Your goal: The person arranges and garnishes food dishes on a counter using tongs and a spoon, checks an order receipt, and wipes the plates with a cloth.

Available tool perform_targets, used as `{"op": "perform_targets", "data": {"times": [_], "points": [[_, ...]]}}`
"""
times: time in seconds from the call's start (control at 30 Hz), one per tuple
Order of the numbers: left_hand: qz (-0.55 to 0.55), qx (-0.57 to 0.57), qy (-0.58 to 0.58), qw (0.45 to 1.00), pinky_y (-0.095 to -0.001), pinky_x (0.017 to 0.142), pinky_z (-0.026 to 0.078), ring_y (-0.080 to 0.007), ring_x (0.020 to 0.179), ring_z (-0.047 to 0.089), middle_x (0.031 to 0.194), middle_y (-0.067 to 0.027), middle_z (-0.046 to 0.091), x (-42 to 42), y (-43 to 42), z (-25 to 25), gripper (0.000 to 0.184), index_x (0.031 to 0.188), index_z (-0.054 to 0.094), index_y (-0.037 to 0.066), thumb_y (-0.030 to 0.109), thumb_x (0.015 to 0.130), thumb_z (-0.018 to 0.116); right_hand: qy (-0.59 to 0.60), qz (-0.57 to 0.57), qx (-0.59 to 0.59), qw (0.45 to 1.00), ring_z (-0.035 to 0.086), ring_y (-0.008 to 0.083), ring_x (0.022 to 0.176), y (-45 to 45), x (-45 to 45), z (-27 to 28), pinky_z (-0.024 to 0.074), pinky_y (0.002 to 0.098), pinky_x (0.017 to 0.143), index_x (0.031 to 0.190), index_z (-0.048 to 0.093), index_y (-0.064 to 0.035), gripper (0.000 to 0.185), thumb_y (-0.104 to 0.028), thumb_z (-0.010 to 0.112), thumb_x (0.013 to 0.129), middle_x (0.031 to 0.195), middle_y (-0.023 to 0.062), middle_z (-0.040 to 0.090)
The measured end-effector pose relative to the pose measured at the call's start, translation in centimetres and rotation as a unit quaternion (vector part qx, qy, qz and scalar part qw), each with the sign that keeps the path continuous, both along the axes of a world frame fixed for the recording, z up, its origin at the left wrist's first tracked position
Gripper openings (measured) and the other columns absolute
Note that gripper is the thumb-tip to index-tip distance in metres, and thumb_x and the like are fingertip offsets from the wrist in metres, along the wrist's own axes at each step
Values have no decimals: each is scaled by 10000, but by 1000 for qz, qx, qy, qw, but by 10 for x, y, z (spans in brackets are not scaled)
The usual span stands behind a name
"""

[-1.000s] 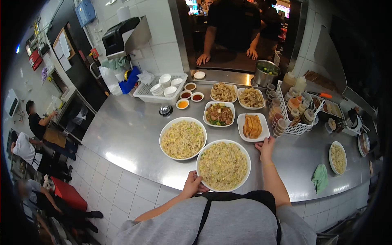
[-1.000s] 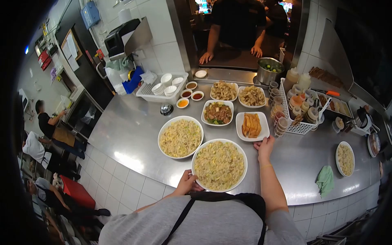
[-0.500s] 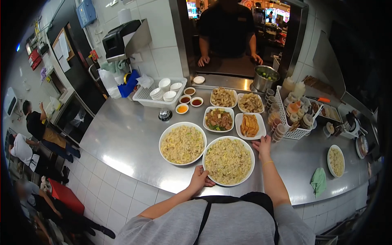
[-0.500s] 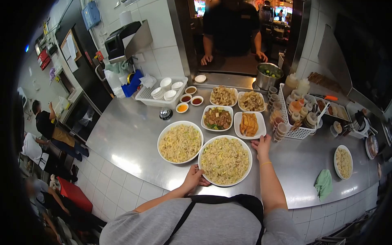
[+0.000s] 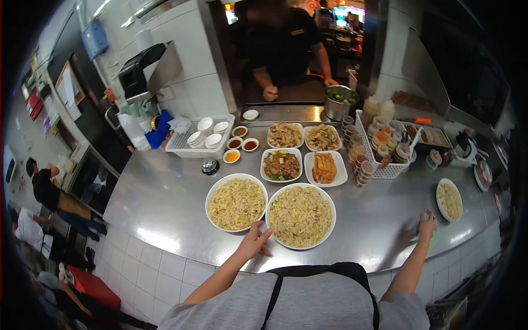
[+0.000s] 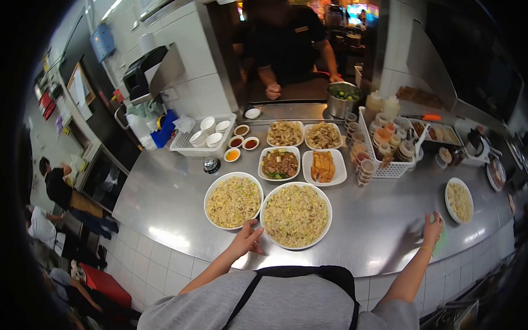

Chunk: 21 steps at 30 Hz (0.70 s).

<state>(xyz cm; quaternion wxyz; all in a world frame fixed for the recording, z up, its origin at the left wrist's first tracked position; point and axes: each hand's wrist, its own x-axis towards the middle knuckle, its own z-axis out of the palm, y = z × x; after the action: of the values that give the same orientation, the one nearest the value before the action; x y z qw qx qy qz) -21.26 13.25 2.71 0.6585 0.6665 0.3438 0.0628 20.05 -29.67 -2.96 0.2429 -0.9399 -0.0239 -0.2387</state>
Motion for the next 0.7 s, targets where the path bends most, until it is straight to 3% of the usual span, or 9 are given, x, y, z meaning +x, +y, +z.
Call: {"op": "perform_targets", "data": {"times": [0.07,0.23,0.3,0.37,0.4,0.47,0.53,0.63,0.7], "points": [[-42,73,8,996,-245,478,474,-150,489,555,710,-83,494,-2,-4,20,524,1185,342,-21,340,857,533,89,-30,-142,985,497,329,992,-29,-14,-21,413,408,829,1019,588,-108,240,-129,575,780,1071,141,531],[-142,142,-111,973,-225,505,424,-89,577,493,677,-34,477,36,-41,38,356,1094,465,-11,226,850,568,60,98,51,992,516,335,952,-23,-38,-20,405,373,841,877,611,-31,289,64,472,641,969,173,561],[-205,95,-82,971,-230,592,441,-98,649,519,747,-28,494,62,-64,42,382,1145,435,-8,196,851,567,191,265,212,921,536,243,896,10,-69,24,410,308,818,875,617,-33,245,-8,496,664,924,105,565],[-281,187,-133,932,-223,600,440,-101,723,522,838,-43,502,89,-88,34,414,1165,420,-7,190,839,582,289,394,236,840,513,151,824,52,-111,77,421,261,760,869,608,-52,228,-7,490,679,895,43,548],[-307,189,-124,924,-230,611,442,-112,789,528,908,-59,505,101,-101,37,443,1178,406,-11,192,831,592,431,379,287,767,514,131,855,69,-130,97,425,251,761,897,594,-56,221,-13,511,696,933,29,542],[-334,189,-115,916,-235,612,444,-114,777,537,914,-71,513,124,-128,45,427,1159,415,-9,194,829,594,334,559,227,724,518,103,875,94,-148,88,431,232,734,924,580,-61,214,-22,548,716,919,10,554],[-369,234,-145,888,-240,598,444,-108,749,561,902,-97,544,141,-140,35,329,1088,444,16,196,844,574,367,616,192,670,528,100,877,107,-166,97,435,235,750,968,536,-51,232,-54,575,739,961,19,559],[-414,124,-15,902,-263,599,450,-136,685,580,821,-115,586,149,-149,27,263,1045,453,35,207,864,538,465,568,277,620,557,128,875,75,-133,83,457,262,749,1017,483,-68,297,-63,590,740,959,38,558],[-422,90,-39,901,-251,592,444,-120,679,577,790,-99,582,146,-161,16,240,1042,455,39,190,870,527,410,376,432,710,582,187,840,25,-71,55,486,343,725,1062,423,-106,347,-128,597,763,938,67,552]]}}
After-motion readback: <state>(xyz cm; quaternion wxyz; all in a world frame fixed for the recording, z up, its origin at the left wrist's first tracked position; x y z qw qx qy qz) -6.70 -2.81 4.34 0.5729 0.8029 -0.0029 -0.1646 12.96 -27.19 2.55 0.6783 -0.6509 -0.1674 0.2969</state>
